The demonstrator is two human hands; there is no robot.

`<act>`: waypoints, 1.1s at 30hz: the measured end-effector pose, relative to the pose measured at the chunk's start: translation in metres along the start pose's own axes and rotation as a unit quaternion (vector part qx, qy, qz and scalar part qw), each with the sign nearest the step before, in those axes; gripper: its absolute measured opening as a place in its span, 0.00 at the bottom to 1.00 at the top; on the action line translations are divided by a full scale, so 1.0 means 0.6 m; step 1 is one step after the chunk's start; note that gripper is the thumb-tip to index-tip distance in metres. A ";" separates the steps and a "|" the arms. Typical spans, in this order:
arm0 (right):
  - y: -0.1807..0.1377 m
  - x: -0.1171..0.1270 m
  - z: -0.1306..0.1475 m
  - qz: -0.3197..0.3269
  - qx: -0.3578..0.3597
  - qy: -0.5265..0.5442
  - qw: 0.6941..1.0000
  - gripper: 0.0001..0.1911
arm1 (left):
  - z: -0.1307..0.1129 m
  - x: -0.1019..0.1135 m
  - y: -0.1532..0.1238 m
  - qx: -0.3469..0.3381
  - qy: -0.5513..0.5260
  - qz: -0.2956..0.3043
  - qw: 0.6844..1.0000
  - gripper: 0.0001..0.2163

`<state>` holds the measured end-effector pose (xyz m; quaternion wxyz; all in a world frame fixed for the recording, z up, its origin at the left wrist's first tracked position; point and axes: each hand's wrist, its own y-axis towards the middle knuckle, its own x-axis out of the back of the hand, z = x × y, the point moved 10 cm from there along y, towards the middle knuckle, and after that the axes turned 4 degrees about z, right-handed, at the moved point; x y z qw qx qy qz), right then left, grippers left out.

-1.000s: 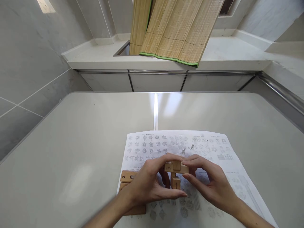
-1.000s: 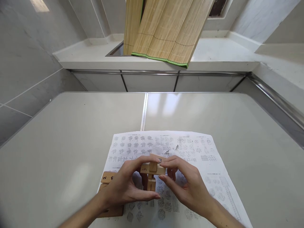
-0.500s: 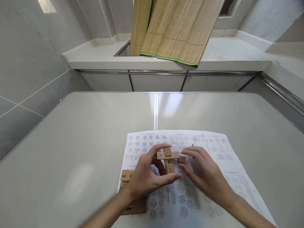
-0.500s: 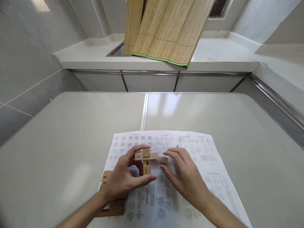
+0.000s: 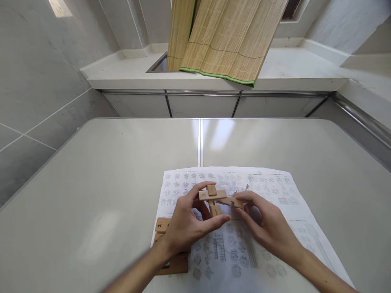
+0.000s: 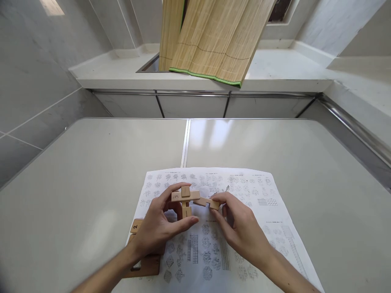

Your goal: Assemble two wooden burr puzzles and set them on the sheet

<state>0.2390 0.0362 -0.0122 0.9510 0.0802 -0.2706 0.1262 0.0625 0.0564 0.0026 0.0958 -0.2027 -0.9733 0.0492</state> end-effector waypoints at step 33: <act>-0.032 0.007 0.090 -0.076 0.222 -0.047 0.971 0.19 | 0.028 -0.046 -0.007 0.079 -0.192 0.116 0.971 0.33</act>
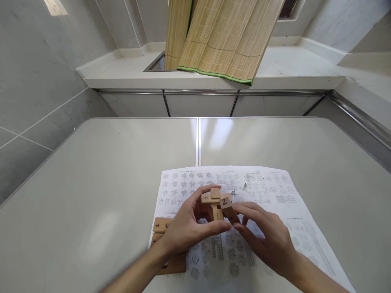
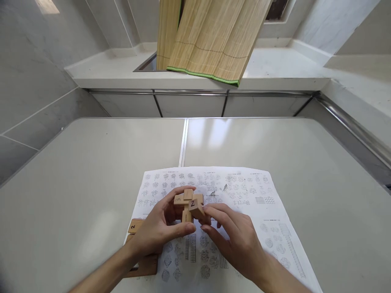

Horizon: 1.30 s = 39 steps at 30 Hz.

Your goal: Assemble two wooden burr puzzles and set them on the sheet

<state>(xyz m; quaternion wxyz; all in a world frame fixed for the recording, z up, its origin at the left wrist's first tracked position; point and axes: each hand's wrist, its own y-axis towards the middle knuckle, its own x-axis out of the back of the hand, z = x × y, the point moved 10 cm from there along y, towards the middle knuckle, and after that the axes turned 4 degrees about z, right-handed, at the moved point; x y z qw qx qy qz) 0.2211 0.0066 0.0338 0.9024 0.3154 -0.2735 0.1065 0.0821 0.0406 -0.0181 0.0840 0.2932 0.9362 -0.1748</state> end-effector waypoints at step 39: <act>-0.040 -0.017 -0.065 -0.026 -0.224 0.162 0.961 0.13 | -0.009 0.000 -0.002 -0.003 0.092 -0.036 0.995 0.31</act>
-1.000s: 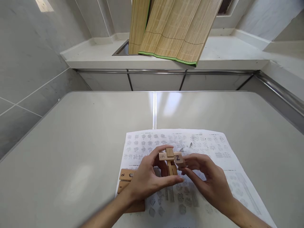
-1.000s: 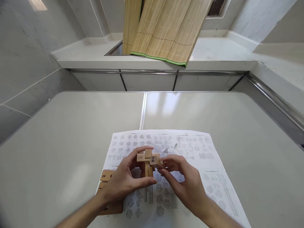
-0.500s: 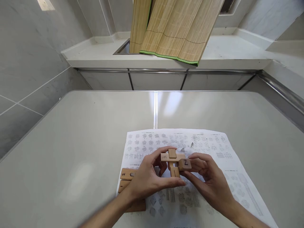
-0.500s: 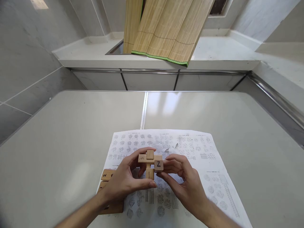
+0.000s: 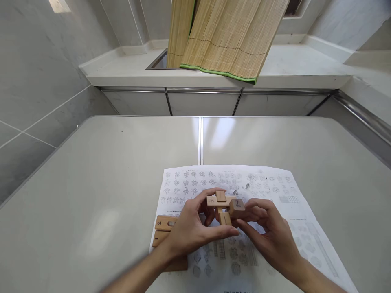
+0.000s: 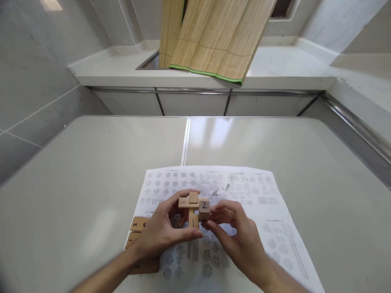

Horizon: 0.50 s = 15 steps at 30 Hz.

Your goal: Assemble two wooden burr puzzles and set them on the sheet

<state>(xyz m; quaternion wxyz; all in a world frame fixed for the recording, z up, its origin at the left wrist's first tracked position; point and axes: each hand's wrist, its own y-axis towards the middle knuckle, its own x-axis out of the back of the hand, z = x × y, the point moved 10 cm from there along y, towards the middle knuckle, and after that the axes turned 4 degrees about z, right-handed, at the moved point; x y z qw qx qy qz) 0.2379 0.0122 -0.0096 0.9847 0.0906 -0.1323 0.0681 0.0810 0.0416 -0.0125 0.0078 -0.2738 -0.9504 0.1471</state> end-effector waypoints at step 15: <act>0.004 -0.004 0.029 0.023 0.080 -0.106 0.991 0.18 | -0.003 -0.007 -0.001 0.000 -0.009 0.022 1.000 0.31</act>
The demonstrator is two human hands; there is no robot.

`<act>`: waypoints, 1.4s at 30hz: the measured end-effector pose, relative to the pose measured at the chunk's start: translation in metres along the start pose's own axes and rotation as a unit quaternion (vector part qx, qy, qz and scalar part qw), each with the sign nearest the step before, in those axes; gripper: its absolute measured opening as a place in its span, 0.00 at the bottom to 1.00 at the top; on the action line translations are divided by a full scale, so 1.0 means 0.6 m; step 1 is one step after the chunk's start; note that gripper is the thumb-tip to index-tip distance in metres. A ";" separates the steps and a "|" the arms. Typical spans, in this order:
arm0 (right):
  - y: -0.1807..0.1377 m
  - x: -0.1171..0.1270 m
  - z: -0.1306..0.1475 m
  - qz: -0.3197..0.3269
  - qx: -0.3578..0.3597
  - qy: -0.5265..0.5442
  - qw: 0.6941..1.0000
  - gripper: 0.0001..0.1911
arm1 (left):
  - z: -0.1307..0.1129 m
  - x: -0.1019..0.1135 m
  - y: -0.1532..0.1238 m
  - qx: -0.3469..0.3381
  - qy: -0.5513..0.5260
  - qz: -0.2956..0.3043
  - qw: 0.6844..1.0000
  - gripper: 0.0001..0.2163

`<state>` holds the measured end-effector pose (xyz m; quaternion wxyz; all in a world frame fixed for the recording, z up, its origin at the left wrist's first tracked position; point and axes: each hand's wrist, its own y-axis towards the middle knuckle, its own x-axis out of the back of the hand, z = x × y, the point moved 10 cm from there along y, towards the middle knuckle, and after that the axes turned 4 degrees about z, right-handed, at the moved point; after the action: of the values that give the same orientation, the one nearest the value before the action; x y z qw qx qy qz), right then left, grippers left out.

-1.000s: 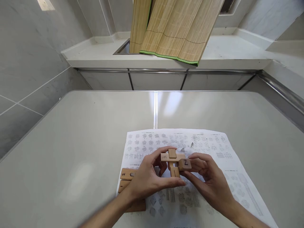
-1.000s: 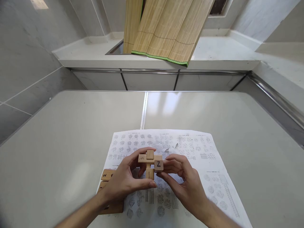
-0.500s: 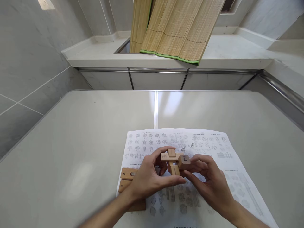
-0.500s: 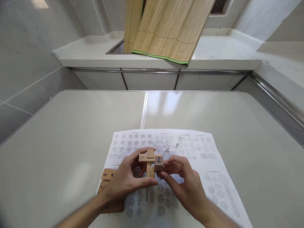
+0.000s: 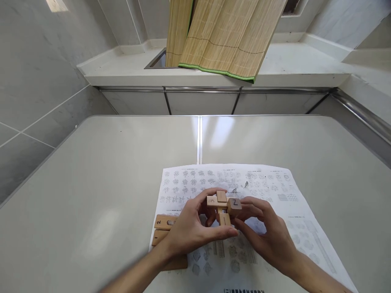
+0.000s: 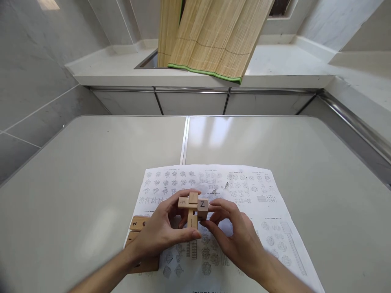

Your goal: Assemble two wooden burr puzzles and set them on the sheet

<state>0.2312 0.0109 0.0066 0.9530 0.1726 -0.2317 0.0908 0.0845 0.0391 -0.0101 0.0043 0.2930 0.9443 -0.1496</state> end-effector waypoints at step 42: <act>-0.005 -0.039 -0.064 0.109 -0.258 0.310 0.909 0.31 | -0.017 -0.010 -0.010 -0.109 0.227 -0.019 0.968 0.34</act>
<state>0.2273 0.0200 -0.0372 0.9724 -0.1422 0.0426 0.1799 0.0869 0.0337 0.0019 -0.1805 0.2988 0.9368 0.0249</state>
